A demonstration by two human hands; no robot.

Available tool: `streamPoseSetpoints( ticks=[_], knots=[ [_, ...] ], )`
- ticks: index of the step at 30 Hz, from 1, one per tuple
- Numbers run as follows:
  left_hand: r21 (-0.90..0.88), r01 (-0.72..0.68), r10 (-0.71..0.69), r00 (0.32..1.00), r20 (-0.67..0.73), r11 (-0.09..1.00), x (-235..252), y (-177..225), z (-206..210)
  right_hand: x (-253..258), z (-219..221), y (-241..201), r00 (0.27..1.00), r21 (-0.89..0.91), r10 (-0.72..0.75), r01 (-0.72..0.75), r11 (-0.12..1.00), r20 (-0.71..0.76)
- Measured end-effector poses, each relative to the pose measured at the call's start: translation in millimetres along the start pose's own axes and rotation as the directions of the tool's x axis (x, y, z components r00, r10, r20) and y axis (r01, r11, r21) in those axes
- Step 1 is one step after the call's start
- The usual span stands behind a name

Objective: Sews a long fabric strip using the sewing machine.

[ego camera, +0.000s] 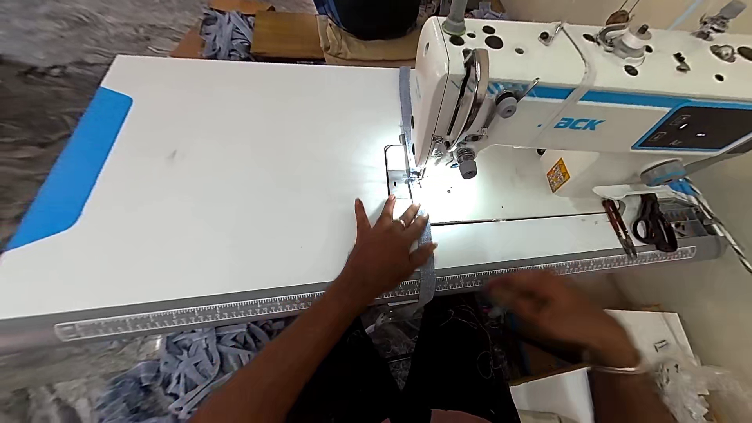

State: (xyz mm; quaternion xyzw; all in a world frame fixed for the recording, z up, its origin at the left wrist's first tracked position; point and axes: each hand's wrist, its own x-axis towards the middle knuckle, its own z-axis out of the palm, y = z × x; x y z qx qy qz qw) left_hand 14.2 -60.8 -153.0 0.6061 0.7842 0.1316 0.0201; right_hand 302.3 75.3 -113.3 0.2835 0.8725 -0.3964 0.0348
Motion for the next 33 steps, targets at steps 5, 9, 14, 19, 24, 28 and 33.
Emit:
streamPoseSetpoints(
  ticks=[5,9,14,19,24,28,33],
  knots=[
    [-0.008,-0.047,0.047,0.999,0.0,0.999,-22,0,3,52,143,1,0.976,0.482,-0.144,0.048,0.875,0.164],
    [-0.012,-0.053,0.053,0.998,-0.014,0.999,-21,-2,4,53,170,-4,0.966,0.599,-0.241,0.138,0.789,0.094],
    [-0.016,-0.05,0.05,0.999,-0.004,0.999,-20,-2,4,41,173,-5,0.936,0.549,-0.297,0.151,0.822,0.187],
    [0.002,-0.036,0.036,0.999,0.025,0.999,-19,-1,2,37,173,3,0.961,0.568,-0.23,0.105,0.817,0.153],
    [0.004,-0.04,0.04,0.999,0.02,0.999,-19,0,3,32,174,7,0.955,0.541,-0.236,0.106,0.834,0.177],
    [-0.003,-0.038,0.038,0.999,0.018,0.999,-20,0,2,33,178,8,0.953,0.531,-0.235,0.101,0.841,0.192],
    [0.007,-0.042,0.042,0.999,0.019,0.999,-20,1,2,33,177,7,0.959,0.497,-0.213,0.096,0.862,0.185]
  ],
)
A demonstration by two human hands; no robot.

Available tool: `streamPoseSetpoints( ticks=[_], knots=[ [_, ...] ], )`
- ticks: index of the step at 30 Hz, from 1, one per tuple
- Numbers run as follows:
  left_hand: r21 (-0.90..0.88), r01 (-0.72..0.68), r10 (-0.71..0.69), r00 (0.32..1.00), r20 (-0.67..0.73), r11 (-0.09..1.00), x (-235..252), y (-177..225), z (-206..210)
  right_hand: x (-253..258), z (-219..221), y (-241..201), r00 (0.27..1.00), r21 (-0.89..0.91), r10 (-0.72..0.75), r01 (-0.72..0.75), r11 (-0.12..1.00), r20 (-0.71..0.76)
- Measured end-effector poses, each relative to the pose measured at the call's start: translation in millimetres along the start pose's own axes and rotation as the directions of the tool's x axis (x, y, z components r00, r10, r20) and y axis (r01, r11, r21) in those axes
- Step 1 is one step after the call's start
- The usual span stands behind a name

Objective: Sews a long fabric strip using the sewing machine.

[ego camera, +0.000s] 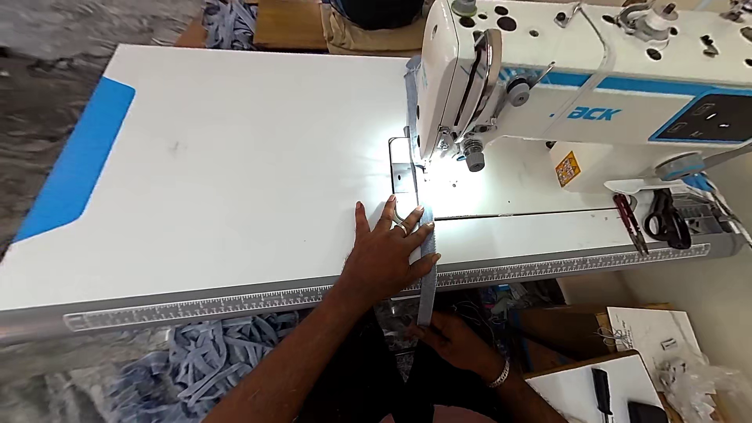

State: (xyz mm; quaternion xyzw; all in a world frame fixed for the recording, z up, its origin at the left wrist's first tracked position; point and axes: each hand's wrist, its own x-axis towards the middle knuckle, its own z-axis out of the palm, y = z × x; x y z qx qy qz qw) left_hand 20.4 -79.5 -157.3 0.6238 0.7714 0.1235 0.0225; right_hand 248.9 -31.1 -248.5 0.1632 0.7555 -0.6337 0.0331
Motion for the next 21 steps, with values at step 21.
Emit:
streamPoseSetpoints(
  ticks=[21],
  knots=[
    [-0.006,0.016,-0.016,1.0,0.006,1.0,1.8,0.0,-4.4,-8.2,1.2,-4.4,0.997,0.248,0.016,0.003,0.969,-0.078]
  ],
)
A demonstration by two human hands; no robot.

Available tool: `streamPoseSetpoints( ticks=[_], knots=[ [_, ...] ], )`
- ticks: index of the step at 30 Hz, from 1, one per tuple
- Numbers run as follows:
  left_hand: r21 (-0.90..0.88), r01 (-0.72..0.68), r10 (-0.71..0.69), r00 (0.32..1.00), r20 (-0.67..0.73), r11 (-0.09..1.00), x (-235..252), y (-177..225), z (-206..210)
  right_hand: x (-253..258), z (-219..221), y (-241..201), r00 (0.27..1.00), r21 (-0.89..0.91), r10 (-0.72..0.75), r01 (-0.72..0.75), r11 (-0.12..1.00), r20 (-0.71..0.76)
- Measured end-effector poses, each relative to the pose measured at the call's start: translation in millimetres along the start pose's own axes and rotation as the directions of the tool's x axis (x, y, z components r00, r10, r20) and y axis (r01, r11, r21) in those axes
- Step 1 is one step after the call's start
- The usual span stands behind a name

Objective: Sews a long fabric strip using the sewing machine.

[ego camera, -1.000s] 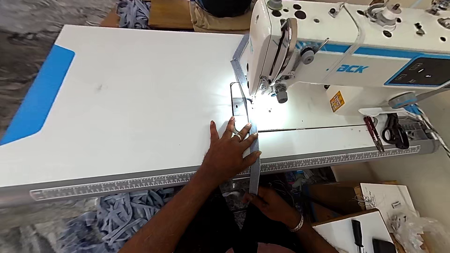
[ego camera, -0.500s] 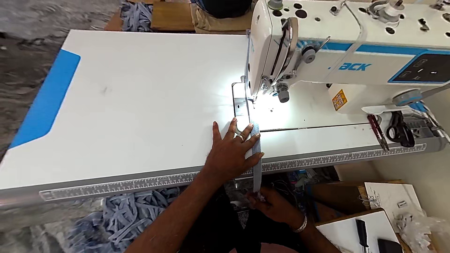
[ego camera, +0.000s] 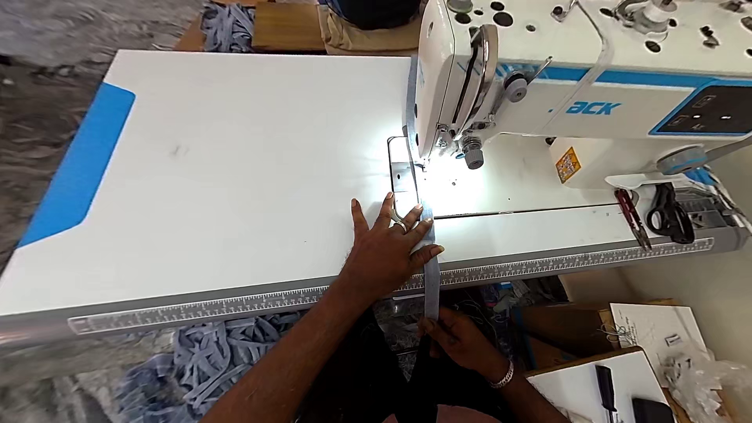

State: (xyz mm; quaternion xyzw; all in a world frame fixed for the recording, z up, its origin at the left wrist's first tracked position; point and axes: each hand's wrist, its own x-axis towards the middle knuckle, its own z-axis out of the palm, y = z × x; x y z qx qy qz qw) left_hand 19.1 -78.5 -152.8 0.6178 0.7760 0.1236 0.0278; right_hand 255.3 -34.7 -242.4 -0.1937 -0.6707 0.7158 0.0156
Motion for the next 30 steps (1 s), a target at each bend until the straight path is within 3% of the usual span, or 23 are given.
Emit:
streamPoseSetpoints(
  ticks=[10,13,16,19,20,22,23,26,27,30],
  knots=[
    [0.028,0.135,-0.136,0.99,0.048,0.991,53,-25,-4,2,0,-1,0.997,-0.117,0.063,-0.059,0.991,0.032],
    [0.012,0.174,-0.175,0.982,0.071,0.985,70,-32,-9,-1,-14,-13,0.989,-0.326,0.109,-0.072,0.943,0.097],
    [0.014,0.191,-0.191,0.979,0.066,0.982,81,-36,-9,-14,-54,-59,0.98,-0.602,0.164,-0.065,0.796,0.111],
    [0.012,0.186,-0.187,0.981,0.057,0.982,84,-36,-10,-36,-110,-128,0.98,-0.725,0.088,-0.191,0.662,-0.178],
    [0.01,0.188,-0.189,0.98,0.062,0.982,85,-35,-11,-41,-128,-148,0.94,-0.754,-0.031,-0.252,0.607,-0.339],
    [0.004,0.2,-0.2,0.977,0.069,0.98,85,-36,-12,-38,-164,-168,0.754,-0.782,-0.294,-0.434,0.447,-0.587],
    [0.0,0.2,-0.2,0.978,0.063,0.98,84,-36,-11,-32,-182,-170,0.703,-0.758,-0.293,-0.552,0.349,-0.647],
    [-0.005,0.2,-0.199,0.978,0.068,0.98,85,-34,-12,-16,-220,-155,0.726,-0.73,-0.1,-0.661,0.172,-0.681],
    [-0.007,0.203,-0.202,0.977,0.069,0.979,85,-33,-12,-19,-222,-159,0.734,-0.736,-0.086,-0.654,0.175,-0.674],
    [-0.026,0.214,-0.212,0.976,0.054,0.977,83,-34,-11,-48,-202,-176,0.71,-0.759,-0.287,-0.539,0.365,-0.643]
  ],
)
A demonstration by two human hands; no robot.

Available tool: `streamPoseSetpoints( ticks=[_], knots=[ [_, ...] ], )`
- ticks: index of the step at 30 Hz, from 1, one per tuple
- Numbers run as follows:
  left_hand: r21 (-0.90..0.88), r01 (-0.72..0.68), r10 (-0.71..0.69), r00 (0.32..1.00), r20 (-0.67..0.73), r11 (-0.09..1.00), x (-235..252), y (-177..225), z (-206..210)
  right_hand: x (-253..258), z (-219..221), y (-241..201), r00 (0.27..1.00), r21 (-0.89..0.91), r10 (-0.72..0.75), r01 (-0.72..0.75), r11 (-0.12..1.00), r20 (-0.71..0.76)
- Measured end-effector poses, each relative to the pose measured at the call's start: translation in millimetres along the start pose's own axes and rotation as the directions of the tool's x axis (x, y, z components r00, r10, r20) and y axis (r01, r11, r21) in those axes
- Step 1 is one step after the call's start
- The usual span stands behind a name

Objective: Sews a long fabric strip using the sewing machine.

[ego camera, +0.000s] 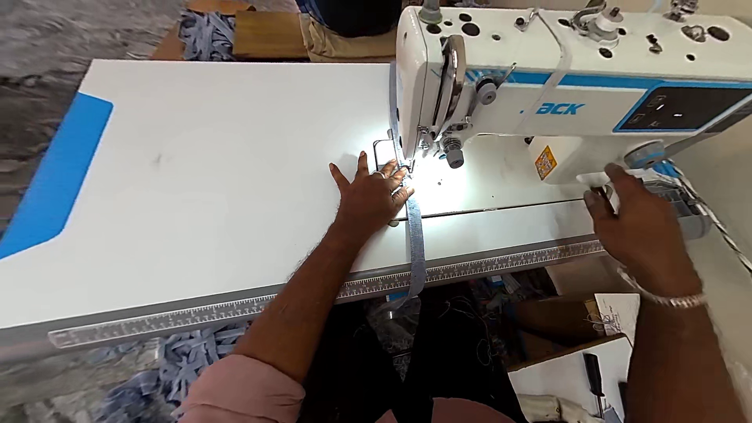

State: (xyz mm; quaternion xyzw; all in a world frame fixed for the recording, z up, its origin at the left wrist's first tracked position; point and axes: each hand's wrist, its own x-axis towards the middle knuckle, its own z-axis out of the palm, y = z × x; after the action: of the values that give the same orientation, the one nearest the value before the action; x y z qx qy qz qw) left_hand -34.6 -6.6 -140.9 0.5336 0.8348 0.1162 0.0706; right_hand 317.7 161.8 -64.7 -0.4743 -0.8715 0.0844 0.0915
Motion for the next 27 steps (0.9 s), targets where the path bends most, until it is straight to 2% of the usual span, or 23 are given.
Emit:
streamPoseSetpoints(
  ticks=[2,3,4,5,6,7,9,11,14,19,23,27],
  knots=[
    [-0.007,0.012,-0.012,1.0,-0.01,1.0,2,-2,3,-37,11,-15,0.995,0.239,-0.098,0.093,0.967,0.009],
    [-0.007,0.015,-0.015,1.0,-0.024,1.0,3,-2,5,-57,29,-25,0.972,0.377,-0.19,0.127,0.917,0.136],
    [-0.003,0.017,-0.017,0.999,-0.043,1.0,3,-2,7,-75,53,-36,0.899,0.492,-0.298,0.11,0.864,0.322],
    [0.004,0.011,-0.011,0.997,-0.072,1.0,1,-2,8,-89,82,-53,0.787,0.571,-0.389,0.057,0.819,0.478],
    [0.005,-0.004,0.005,0.995,-0.097,1.0,-4,-1,9,-99,110,-72,0.691,0.628,-0.443,-0.02,0.778,0.571],
    [0.0,-0.032,0.031,0.993,-0.111,0.999,-13,1,9,-106,136,-90,0.636,0.682,-0.474,-0.115,0.722,0.609],
    [-0.01,-0.118,0.116,0.986,-0.119,0.993,-42,10,13,-114,172,-119,0.656,0.791,-0.502,-0.254,0.557,0.564],
    [0.003,-0.186,0.186,0.979,-0.082,0.982,-71,16,18,-115,191,-134,0.703,0.868,-0.539,-0.238,0.436,0.463],
    [0.005,-0.216,0.216,0.975,-0.047,0.976,-92,13,20,-114,197,-135,0.697,0.924,-0.62,-0.179,0.338,0.361],
    [0.019,-0.22,0.221,0.973,-0.066,0.975,-88,14,22,-126,196,-126,0.646,0.905,-0.652,-0.159,0.394,0.397],
    [0.028,-0.207,0.208,0.977,-0.045,0.978,-89,14,20,-138,202,-123,0.657,0.915,-0.647,-0.192,0.354,0.388],
    [0.039,-0.209,0.21,0.977,-0.033,0.977,-89,15,21,-143,204,-120,0.634,0.9,-0.65,-0.196,0.39,0.42]
  ],
)
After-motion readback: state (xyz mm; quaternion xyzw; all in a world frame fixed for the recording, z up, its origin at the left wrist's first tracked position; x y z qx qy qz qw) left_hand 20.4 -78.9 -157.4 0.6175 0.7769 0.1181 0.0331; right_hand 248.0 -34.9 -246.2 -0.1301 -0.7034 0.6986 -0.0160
